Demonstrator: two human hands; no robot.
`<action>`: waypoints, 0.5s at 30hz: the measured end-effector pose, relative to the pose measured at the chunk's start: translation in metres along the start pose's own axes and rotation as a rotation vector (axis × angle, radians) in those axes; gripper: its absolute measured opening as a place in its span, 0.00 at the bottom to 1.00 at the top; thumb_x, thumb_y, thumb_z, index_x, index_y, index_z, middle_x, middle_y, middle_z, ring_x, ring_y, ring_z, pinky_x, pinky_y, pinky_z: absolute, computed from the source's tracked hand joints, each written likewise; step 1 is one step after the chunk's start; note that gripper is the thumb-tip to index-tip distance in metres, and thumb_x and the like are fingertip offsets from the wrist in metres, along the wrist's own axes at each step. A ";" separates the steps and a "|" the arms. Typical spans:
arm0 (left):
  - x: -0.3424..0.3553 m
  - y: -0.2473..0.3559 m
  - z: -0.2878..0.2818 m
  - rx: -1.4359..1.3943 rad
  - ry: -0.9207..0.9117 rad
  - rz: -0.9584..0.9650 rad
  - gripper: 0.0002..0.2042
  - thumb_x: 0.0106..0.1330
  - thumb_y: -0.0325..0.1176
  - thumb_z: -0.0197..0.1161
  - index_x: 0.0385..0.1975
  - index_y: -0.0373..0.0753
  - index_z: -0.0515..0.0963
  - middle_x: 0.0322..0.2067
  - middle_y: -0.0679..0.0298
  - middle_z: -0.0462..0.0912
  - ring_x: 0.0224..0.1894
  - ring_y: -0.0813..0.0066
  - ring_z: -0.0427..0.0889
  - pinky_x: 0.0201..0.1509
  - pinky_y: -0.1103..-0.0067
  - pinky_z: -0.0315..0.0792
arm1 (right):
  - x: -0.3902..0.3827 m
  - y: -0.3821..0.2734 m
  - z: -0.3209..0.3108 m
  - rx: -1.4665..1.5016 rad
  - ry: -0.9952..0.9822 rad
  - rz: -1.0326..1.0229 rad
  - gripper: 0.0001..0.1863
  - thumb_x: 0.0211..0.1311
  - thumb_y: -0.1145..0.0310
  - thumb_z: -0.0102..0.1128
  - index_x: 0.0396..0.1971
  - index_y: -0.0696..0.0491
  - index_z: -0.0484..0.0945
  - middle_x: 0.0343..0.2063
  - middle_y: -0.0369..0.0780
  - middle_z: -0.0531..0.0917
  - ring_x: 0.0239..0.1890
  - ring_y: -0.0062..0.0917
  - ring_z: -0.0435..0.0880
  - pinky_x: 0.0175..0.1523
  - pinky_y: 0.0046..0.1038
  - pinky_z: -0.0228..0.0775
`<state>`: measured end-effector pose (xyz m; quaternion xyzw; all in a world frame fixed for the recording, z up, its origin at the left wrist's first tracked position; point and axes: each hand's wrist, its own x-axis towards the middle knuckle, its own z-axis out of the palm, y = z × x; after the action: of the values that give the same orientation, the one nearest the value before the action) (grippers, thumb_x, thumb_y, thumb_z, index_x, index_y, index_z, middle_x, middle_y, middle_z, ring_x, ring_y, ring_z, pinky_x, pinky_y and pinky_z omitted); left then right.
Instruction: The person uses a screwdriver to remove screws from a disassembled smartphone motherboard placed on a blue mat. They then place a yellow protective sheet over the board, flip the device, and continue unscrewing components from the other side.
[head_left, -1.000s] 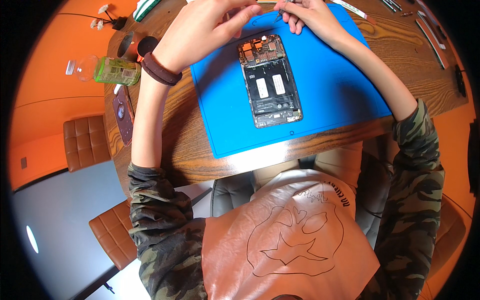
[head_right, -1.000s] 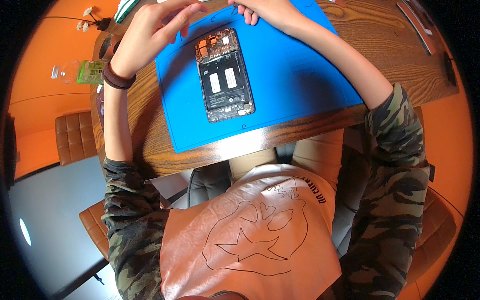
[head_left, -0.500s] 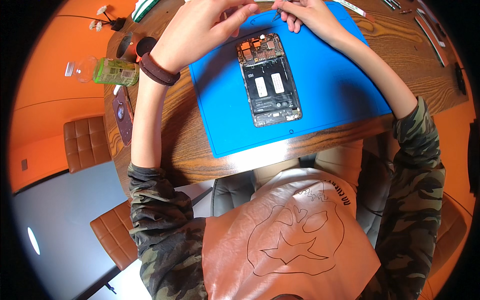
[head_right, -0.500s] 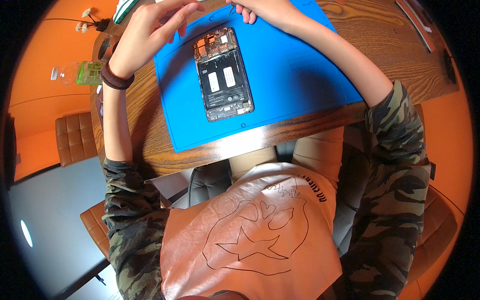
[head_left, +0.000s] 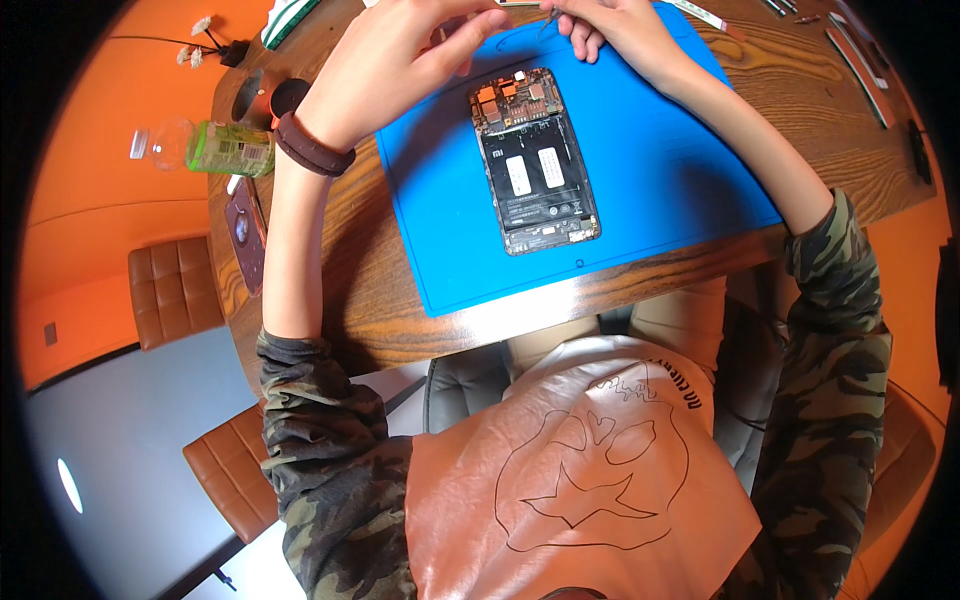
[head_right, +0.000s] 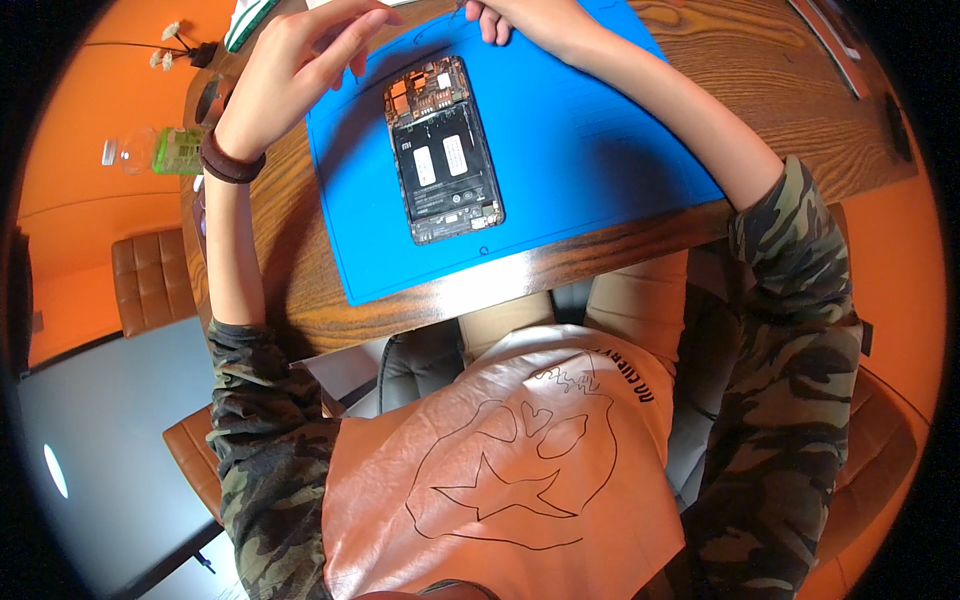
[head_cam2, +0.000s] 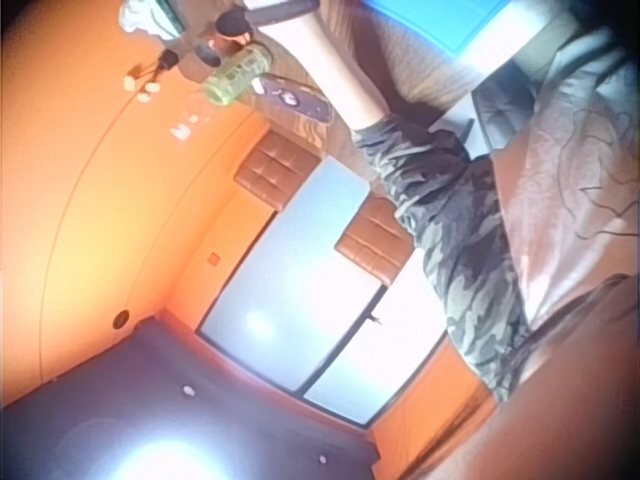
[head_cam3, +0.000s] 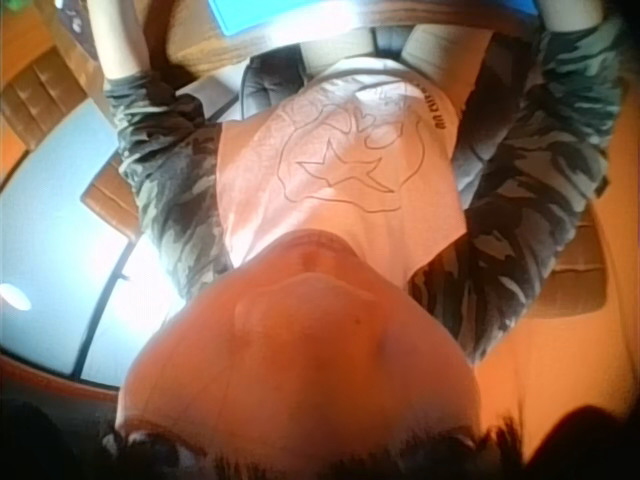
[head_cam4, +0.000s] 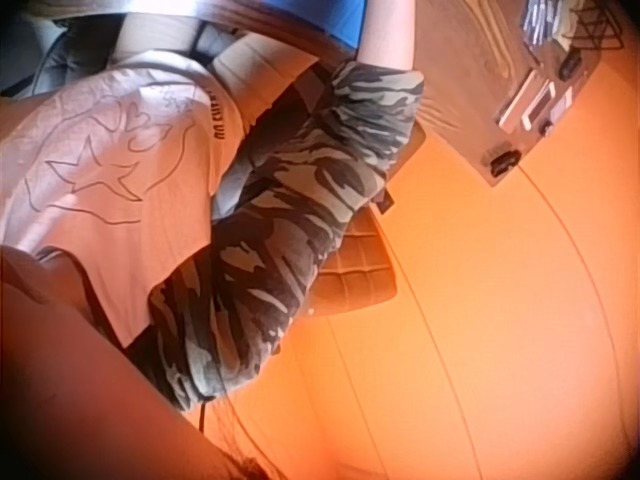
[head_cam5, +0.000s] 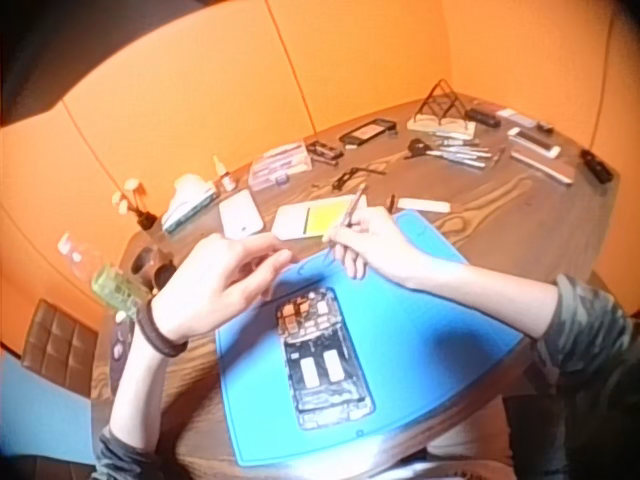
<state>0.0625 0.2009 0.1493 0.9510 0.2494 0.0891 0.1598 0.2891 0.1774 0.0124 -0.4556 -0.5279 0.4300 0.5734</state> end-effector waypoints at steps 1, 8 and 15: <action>-0.001 0.001 -0.001 -0.011 0.007 0.004 0.13 0.75 0.37 0.53 0.40 0.34 0.81 0.19 0.60 0.82 0.22 0.70 0.83 0.30 0.76 0.74 | -0.004 -0.007 0.001 0.019 0.036 -0.006 0.12 0.73 0.66 0.55 0.33 0.60 0.79 0.21 0.37 0.80 0.18 0.17 0.79 0.22 0.17 0.70; -0.004 -0.003 -0.002 -0.099 0.000 0.045 0.11 0.75 0.34 0.55 0.39 0.34 0.81 0.19 0.62 0.81 0.21 0.76 0.80 0.28 0.80 0.73 | -0.079 -0.056 0.015 -0.001 -0.103 -0.024 0.09 0.72 0.66 0.55 0.34 0.56 0.79 0.21 0.33 0.77 0.20 0.14 0.74 0.26 0.17 0.64; -0.021 0.013 0.018 -0.763 0.143 -0.050 0.11 0.76 0.32 0.54 0.47 0.32 0.80 0.25 0.68 0.79 0.24 0.86 0.76 0.26 0.86 0.70 | -0.092 -0.046 0.030 -0.167 -0.302 0.020 0.14 0.74 0.63 0.55 0.33 0.58 0.79 0.18 0.30 0.73 0.20 0.12 0.64 0.26 0.21 0.56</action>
<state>0.0549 0.1755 0.1355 0.8084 0.2318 0.2376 0.4861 0.2532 0.0796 0.0380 -0.4371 -0.6374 0.4538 0.4435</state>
